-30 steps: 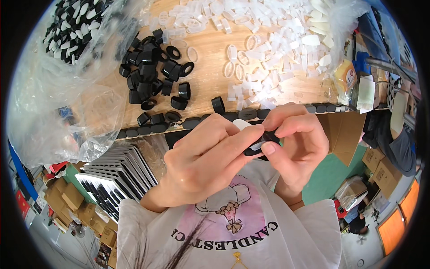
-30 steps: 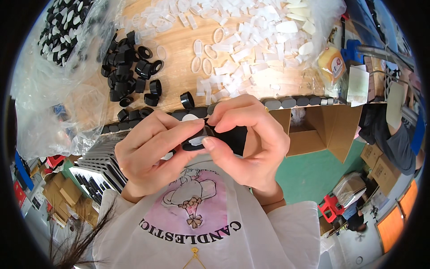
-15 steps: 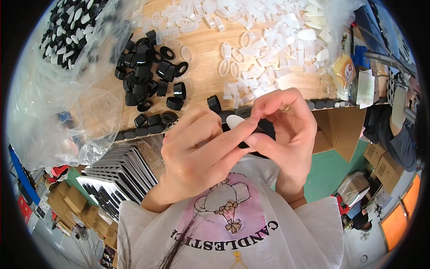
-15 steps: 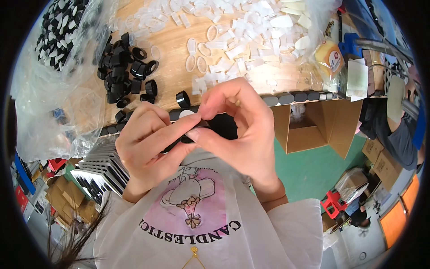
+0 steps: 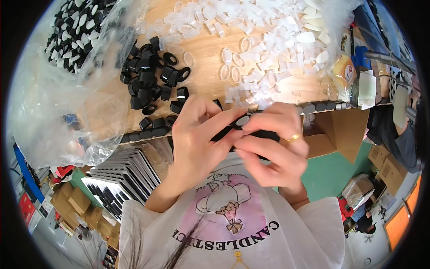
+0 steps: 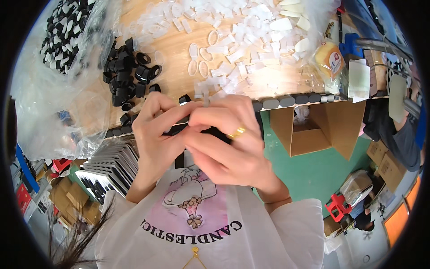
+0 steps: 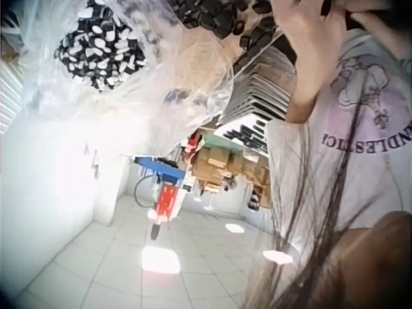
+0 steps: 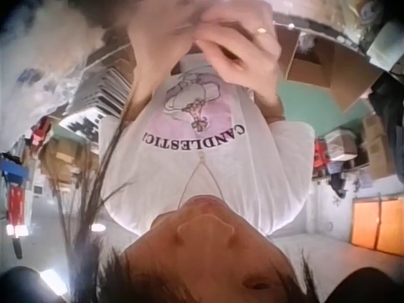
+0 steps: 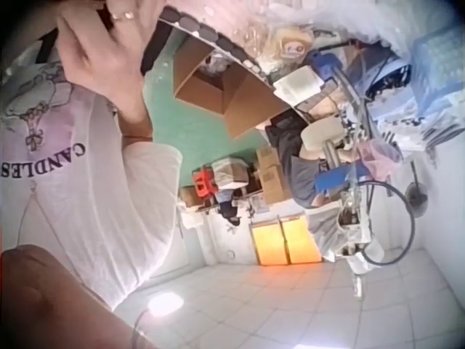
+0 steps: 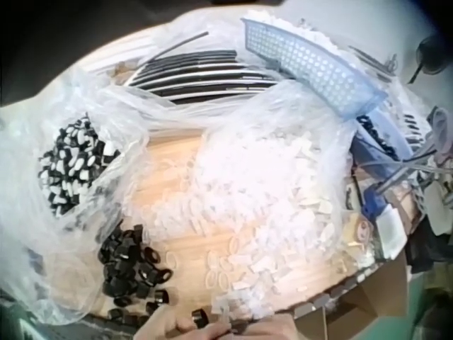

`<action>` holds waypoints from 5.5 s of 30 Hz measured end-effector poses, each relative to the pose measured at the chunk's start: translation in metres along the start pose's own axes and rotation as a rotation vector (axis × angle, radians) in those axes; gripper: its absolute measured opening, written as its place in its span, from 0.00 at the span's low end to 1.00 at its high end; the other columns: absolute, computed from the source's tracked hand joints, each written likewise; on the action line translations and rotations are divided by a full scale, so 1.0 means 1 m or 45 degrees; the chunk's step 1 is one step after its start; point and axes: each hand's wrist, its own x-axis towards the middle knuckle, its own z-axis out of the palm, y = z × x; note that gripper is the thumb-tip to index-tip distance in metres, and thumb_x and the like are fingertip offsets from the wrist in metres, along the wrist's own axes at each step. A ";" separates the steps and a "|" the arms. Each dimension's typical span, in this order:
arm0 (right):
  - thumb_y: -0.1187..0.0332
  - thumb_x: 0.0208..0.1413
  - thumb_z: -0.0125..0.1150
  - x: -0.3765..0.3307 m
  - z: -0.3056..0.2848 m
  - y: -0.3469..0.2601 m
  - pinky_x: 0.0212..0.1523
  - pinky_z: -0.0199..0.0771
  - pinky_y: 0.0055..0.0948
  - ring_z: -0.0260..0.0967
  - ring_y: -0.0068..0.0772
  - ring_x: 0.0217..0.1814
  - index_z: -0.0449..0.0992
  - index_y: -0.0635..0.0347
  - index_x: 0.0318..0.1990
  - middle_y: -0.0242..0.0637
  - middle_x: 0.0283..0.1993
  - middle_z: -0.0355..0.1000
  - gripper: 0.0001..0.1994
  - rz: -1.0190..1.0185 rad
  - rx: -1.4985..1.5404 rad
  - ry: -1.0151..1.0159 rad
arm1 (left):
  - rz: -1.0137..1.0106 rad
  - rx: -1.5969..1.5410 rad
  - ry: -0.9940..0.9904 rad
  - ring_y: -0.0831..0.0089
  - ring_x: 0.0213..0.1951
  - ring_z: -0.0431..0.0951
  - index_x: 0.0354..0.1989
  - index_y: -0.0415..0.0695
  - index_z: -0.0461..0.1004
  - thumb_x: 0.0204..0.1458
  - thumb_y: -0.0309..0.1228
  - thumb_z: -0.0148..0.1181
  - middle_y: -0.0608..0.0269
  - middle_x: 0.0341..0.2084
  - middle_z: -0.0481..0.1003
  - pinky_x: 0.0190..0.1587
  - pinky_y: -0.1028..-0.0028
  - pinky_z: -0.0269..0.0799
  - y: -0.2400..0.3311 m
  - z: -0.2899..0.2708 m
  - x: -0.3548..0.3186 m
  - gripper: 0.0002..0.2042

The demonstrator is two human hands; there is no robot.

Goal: Assemble small white plastic components into black circular caps at a workbench.

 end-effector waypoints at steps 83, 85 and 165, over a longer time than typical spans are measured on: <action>0.81 0.45 0.72 0.025 0.006 0.014 0.35 0.71 0.24 0.68 0.27 0.35 0.76 0.69 0.39 0.42 0.43 0.68 0.13 0.377 0.784 0.404 | 0.075 -0.652 0.153 0.74 0.40 0.76 0.47 0.39 0.81 0.45 0.18 0.68 0.61 0.42 0.69 0.39 0.78 0.74 0.014 -0.012 0.025 0.18; 0.80 0.43 0.74 0.023 -0.005 0.022 0.36 0.73 0.22 0.69 0.26 0.36 0.74 0.71 0.43 0.42 0.43 0.70 0.18 0.467 0.809 0.252 | 0.075 -0.532 0.130 0.74 0.38 0.76 0.47 0.39 0.81 0.46 0.19 0.69 0.62 0.39 0.69 0.38 0.78 0.74 0.013 -0.015 0.022 0.17; 0.77 0.39 0.75 0.028 -0.006 0.033 0.34 0.71 0.26 0.69 0.31 0.36 0.82 0.64 0.33 0.43 0.41 0.71 0.11 0.172 0.379 0.276 | -0.424 -1.488 -0.160 0.71 0.35 0.81 0.47 0.32 0.78 0.56 0.19 0.60 0.54 0.38 0.81 0.40 0.75 0.80 -0.012 0.003 0.033 0.11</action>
